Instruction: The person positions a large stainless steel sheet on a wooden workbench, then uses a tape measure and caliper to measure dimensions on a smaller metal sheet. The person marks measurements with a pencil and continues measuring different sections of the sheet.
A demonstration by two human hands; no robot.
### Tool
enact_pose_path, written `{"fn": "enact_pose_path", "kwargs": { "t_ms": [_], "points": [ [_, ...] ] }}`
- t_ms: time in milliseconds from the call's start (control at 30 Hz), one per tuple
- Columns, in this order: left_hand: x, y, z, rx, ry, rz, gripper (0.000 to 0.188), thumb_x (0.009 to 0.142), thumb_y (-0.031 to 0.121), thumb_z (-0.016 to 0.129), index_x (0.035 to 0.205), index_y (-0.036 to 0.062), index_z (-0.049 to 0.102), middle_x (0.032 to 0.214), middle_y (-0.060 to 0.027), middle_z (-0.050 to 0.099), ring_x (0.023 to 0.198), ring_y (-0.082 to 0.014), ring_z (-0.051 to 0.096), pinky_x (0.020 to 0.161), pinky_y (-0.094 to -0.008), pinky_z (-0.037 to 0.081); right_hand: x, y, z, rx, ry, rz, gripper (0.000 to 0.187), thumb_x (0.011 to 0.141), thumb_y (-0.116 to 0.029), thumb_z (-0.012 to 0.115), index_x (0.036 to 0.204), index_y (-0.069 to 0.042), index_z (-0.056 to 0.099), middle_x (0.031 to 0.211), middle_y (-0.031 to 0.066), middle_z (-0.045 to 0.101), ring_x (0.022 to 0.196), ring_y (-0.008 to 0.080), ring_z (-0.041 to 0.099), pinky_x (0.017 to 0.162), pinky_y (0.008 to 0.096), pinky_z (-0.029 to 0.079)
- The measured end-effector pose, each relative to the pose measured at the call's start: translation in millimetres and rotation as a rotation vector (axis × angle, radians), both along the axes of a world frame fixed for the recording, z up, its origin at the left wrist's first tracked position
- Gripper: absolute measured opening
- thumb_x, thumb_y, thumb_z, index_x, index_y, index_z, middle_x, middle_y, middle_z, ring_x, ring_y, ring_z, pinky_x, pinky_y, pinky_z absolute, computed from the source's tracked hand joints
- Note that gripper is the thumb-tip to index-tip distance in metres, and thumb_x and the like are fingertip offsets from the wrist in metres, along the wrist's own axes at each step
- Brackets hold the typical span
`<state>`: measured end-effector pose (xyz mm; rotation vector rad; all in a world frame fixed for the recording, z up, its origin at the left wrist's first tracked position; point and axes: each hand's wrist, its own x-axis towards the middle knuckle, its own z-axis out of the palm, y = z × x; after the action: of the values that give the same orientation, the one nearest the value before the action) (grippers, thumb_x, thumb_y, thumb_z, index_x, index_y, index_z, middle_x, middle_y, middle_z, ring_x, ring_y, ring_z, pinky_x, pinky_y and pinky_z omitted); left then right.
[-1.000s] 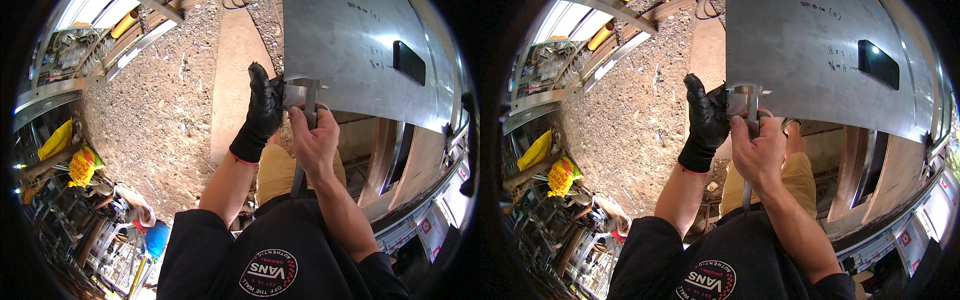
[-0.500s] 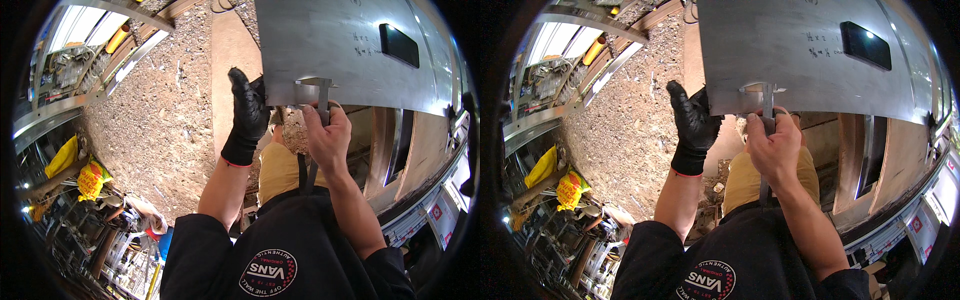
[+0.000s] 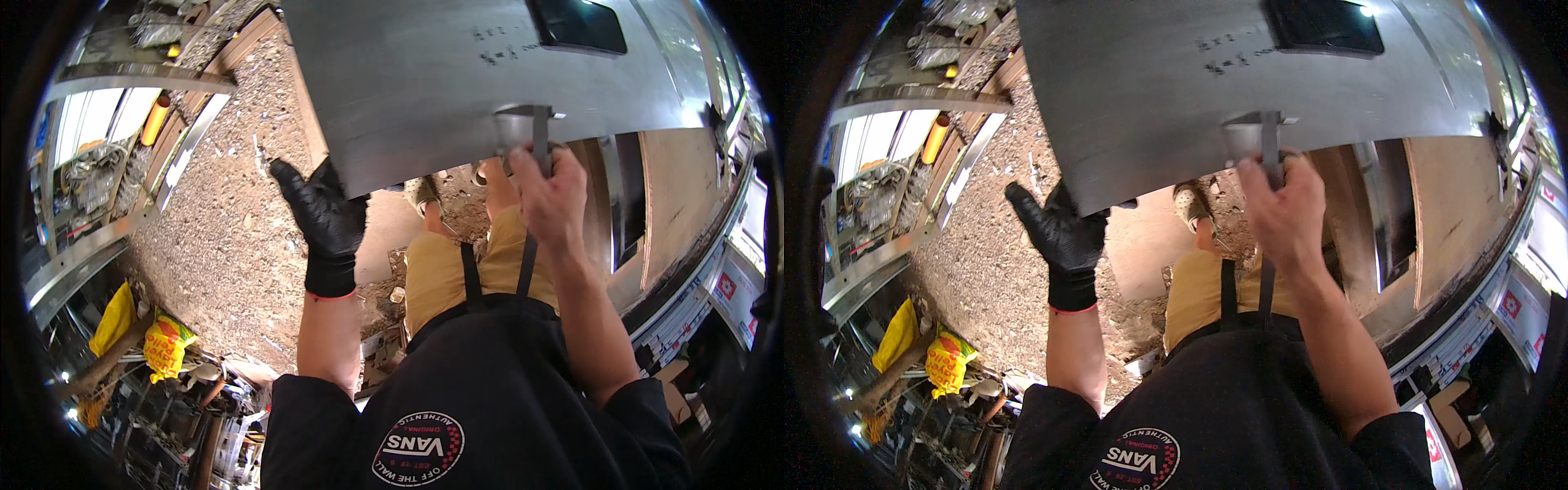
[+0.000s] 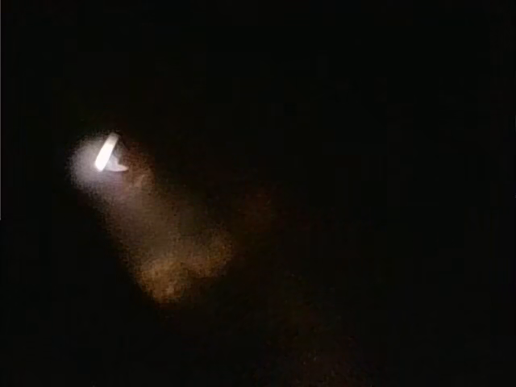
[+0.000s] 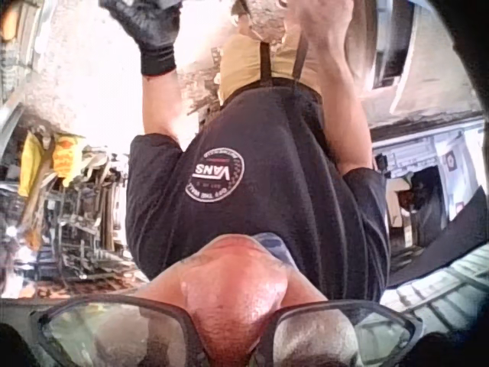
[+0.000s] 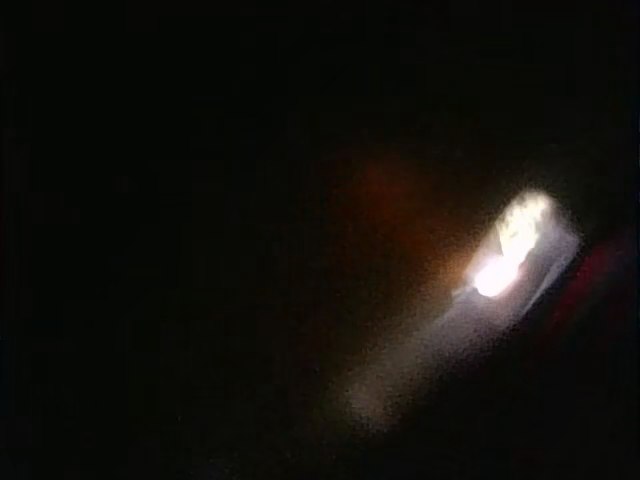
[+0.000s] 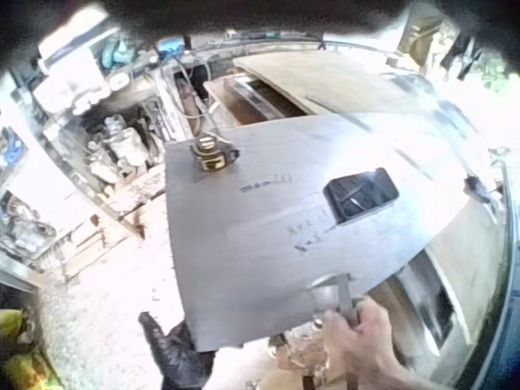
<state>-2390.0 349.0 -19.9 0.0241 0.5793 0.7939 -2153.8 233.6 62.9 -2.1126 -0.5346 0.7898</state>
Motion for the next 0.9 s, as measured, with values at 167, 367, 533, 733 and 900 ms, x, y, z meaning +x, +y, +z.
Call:
{"fn": "enact_pose_path", "kwargs": {
  "t_ms": [167, 367, 533, 733, 900],
  "points": [
    [3, 2, 20, 0.157, 0.029, -0.087, 0.107, 0.084, 0.086, 0.048, 0.137, -0.0067, 0.055, 0.120, -0.0179, 0.068, 0.103, -0.0326, 0.065, 0.096, -0.0510, 0.049, 53, -4, 6, 0.012, 0.035, -0.032, 0.018, 0.094, -0.016, 0.070, 0.093, 0.001, 0.068, 0.068, -0.0031, 0.059, 0.062, 0.0046, 0.051, 0.056, 0.0239, 0.043],
    [-7, 3, 14, 0.014, -0.011, -0.042, 0.103, 0.084, 0.085, 0.048, 0.135, -0.0038, 0.059, 0.116, -0.0184, 0.071, 0.112, -0.0341, 0.064, 0.098, -0.0584, 0.047, 26, -17, 19, 0.160, 0.267, 0.027, 0.012, 0.094, -0.011, 0.069, 0.096, 0.001, 0.067, 0.075, -0.0038, 0.062, 0.067, 0.0018, 0.052, 0.057, 0.0208, 0.042],
    [-2, 1, 19, -0.040, -0.015, 0.010, 0.115, 0.085, 0.083, 0.053, 0.146, -0.0131, 0.040, 0.136, -0.0227, 0.061, 0.119, -0.0313, 0.063, 0.105, -0.0419, 0.049, -24, 2, 10, 0.099, 0.253, 0.110, 0.016, 0.094, -0.015, 0.070, 0.094, 0.001, 0.066, 0.071, 0.0006, 0.064, 0.062, 0.0061, 0.055, 0.056, 0.0259, 0.045],
    [-9, 2, 8, 0.006, -0.018, -0.037, 0.107, 0.084, 0.084, 0.049, 0.144, -0.0050, 0.049, 0.137, -0.0215, 0.061, 0.120, -0.0388, 0.060, 0.099, -0.0621, 0.045, -35, 5, -4, 0.087, 0.236, 0.126, 0.019, 0.093, -0.017, 0.069, 0.093, 0.001, 0.065, 0.064, 0.0048, 0.062, 0.056, 0.0095, 0.054, 0.053, 0.0288, 0.045],
    [-2, 1, 14, -0.043, 0.040, 0.020, 0.108, 0.084, 0.085, 0.047, 0.144, -0.0046, 0.048, 0.137, -0.0207, 0.061, 0.119, -0.0379, 0.060, 0.098, -0.0609, 0.046, -38, 8, -4, 0.113, 0.201, 0.143, 0.020, 0.093, -0.018, 0.069, 0.092, 0.002, 0.065, 0.060, 0.0054, 0.060, 0.054, 0.0107, 0.054, 0.053, 0.0293, 0.045]
  ]
}}
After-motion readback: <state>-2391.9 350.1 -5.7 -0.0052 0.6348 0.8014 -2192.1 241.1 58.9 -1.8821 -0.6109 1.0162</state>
